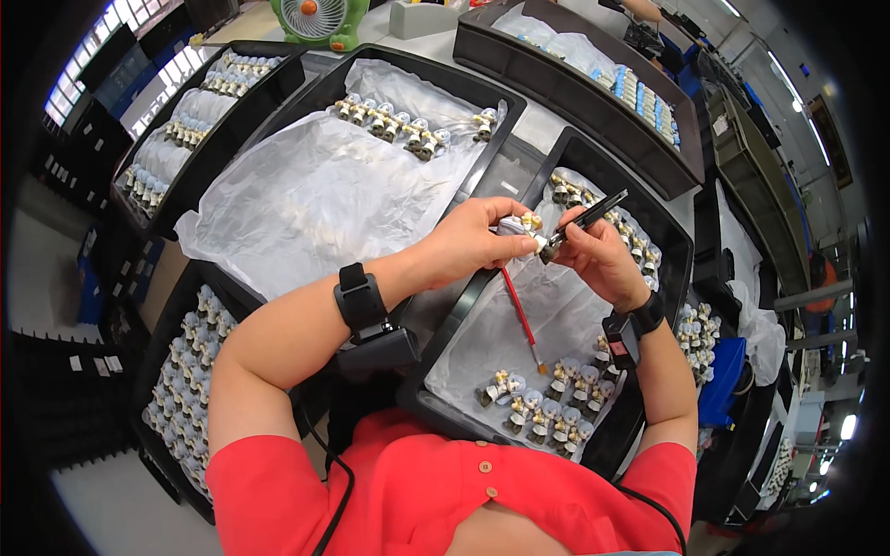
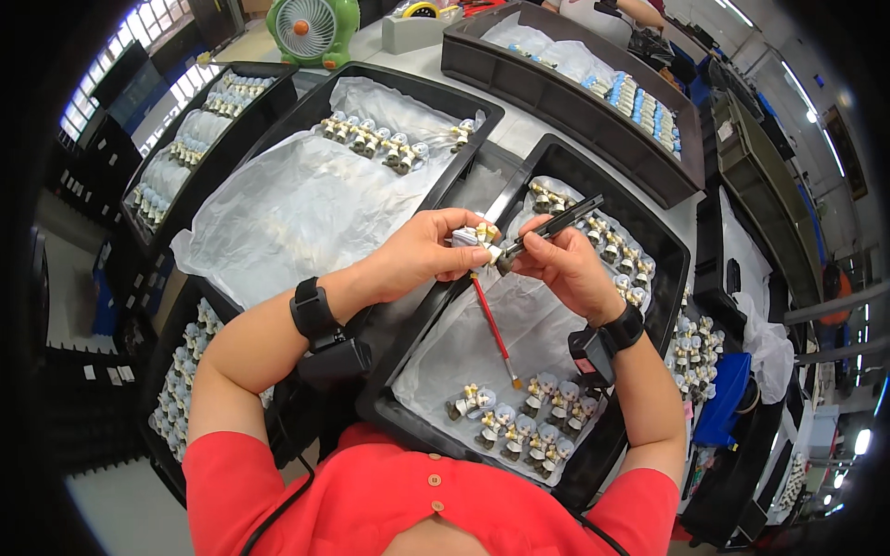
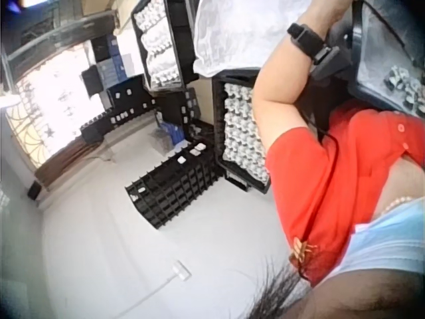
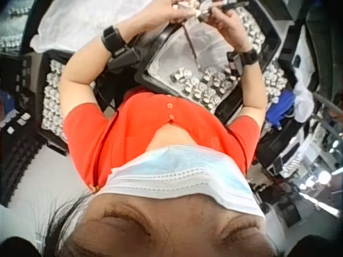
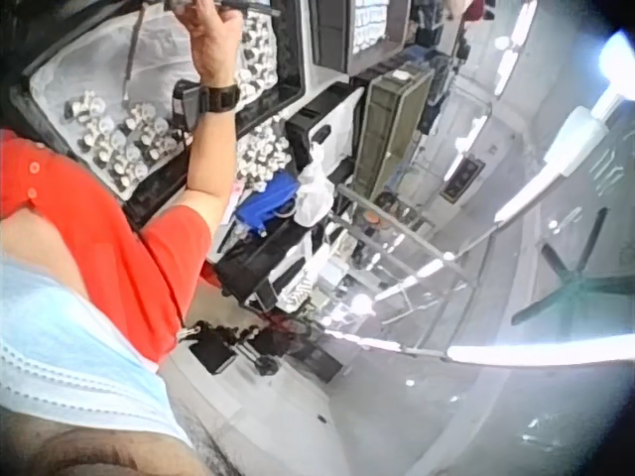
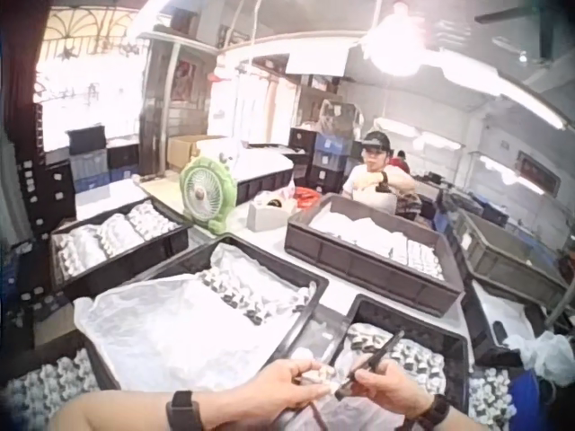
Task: The person assembles small cylindrical components by applying a substance with a red brush and inserting a small metal piece with tweezers. They handle the components one at a time, placing finished units into a tray.
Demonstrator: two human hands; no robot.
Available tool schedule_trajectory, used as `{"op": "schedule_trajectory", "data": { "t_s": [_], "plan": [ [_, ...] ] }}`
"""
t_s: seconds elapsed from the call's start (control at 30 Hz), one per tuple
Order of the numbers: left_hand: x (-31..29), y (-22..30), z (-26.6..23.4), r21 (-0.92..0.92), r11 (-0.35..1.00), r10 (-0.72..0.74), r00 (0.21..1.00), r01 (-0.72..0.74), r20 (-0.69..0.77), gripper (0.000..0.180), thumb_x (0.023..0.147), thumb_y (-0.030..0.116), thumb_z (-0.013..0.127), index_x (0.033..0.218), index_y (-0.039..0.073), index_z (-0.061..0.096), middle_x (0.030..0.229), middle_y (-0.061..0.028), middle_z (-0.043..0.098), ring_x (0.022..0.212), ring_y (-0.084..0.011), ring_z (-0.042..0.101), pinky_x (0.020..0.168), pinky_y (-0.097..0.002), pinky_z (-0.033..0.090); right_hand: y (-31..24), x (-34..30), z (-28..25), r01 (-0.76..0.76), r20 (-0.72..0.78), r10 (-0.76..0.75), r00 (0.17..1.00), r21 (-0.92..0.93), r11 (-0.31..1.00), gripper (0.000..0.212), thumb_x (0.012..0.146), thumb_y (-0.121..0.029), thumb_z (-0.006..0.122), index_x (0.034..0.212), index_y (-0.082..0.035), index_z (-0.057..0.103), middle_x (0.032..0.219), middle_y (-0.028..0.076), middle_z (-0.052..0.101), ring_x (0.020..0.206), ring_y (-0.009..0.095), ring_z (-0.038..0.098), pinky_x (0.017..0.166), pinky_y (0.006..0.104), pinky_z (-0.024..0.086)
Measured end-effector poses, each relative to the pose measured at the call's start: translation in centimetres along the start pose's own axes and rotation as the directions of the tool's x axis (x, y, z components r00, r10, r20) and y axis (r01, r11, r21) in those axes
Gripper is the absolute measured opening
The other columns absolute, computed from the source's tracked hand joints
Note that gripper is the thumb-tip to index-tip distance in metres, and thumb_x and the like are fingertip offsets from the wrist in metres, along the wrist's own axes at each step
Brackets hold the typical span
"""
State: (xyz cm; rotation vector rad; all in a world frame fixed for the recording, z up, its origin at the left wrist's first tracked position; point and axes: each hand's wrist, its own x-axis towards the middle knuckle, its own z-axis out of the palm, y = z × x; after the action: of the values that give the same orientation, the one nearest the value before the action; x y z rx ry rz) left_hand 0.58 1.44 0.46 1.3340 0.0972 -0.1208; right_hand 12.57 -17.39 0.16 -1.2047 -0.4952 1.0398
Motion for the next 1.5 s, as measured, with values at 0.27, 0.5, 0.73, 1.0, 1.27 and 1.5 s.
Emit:
{"op": "schedule_trajectory", "data": {
  "t_s": [0.27, 0.5, 0.73, 1.0, 1.27, 1.5],
  "plan": [
    [0.02, -0.12, -0.08, -0.031, 0.999, 0.012, 1.0, -0.012, 0.005, 0.03, 0.08, 0.013, 0.065, 0.105, 0.002, 0.055, 0.068, 0.0016, 0.053, 0.054, -0.003, 0.043, 0.047, -0.0177, 0.032, -0.04, 0.02, 0.24, 0.001, 0.001, -0.001, 1.0, -0.021, 1.0, 0.022, 0.086, -0.023, 0.058, 0.101, -0.008, 0.051, 0.09, 0.002, 0.058, 0.083, 0.013, 0.06, 0.08, 0.0302, 0.047],
    [0.03, -0.22, -0.28, -0.055, 0.998, 0.014, 0.999, -0.012, 0.029, 0.029, 0.079, 0.014, 0.066, 0.103, 0.002, 0.055, 0.067, 0.0015, 0.053, 0.054, -0.0031, 0.043, 0.048, -0.0178, 0.032, 0.15, 0.14, 0.15, -0.007, 0.01, 0.007, 1.0, -0.03, 1.0, 0.019, 0.087, -0.021, 0.058, 0.099, -0.008, 0.051, 0.089, 0.001, 0.059, 0.084, 0.012, 0.06, 0.08, 0.0298, 0.047],
    [0.34, -0.82, -0.53, -0.034, 0.999, 0.034, 0.999, -0.033, 0.021, 0.028, 0.079, 0.014, 0.066, 0.102, 0.002, 0.055, 0.067, 0.0017, 0.053, 0.055, -0.0031, 0.043, 0.048, -0.0178, 0.033, 0.34, 0.23, 0.41, 0.002, 0.007, -0.002, 1.0, -0.014, 1.0, 0.019, 0.087, -0.022, 0.057, 0.099, -0.008, 0.05, 0.089, 0.001, 0.06, 0.084, 0.013, 0.06, 0.08, 0.0309, 0.047],
    [0.09, -0.45, -0.44, -0.059, 0.998, 0.033, 0.999, -0.032, 0.013, 0.026, 0.079, 0.014, 0.066, 0.1, 0.003, 0.055, 0.067, 0.0019, 0.053, 0.055, -0.0033, 0.044, 0.048, -0.0177, 0.033, 0.35, 0.21, 0.58, 0.026, 0.022, -0.026, 0.999, 0.011, 1.0, 0.019, 0.089, -0.023, 0.055, 0.096, -0.006, 0.049, 0.087, 0.002, 0.059, 0.084, 0.013, 0.06, 0.08, 0.0304, 0.047],
    [0.07, -0.55, -0.52, -0.054, 0.998, 0.035, 0.999, -0.033, 0.022, 0.026, 0.08, 0.013, 0.066, 0.101, 0.003, 0.056, 0.069, 0.0015, 0.053, 0.056, -0.0034, 0.043, 0.049, -0.0177, 0.033, 0.33, 0.21, 0.63, 0.011, 0.009, -0.011, 1.0, -0.008, 1.0, 0.019, 0.089, -0.023, 0.055, 0.096, -0.007, 0.049, 0.087, 0.001, 0.058, 0.085, 0.013, 0.06, 0.08, 0.03, 0.047],
    [0.12, -0.75, -0.49, -0.062, 0.997, 0.044, 0.998, -0.042, 0.033, 0.026, 0.08, 0.013, 0.065, 0.102, 0.004, 0.056, 0.068, 0.0012, 0.053, 0.056, -0.0035, 0.043, 0.049, -0.018, 0.034, 0.38, 0.27, 0.43, -0.025, 0.035, 0.024, 0.999, 0.027, 0.999, 0.018, 0.089, -0.023, 0.054, 0.096, -0.007, 0.05, 0.09, 0.003, 0.06, 0.086, 0.012, 0.059, 0.081, 0.0288, 0.046]
  ]
}}
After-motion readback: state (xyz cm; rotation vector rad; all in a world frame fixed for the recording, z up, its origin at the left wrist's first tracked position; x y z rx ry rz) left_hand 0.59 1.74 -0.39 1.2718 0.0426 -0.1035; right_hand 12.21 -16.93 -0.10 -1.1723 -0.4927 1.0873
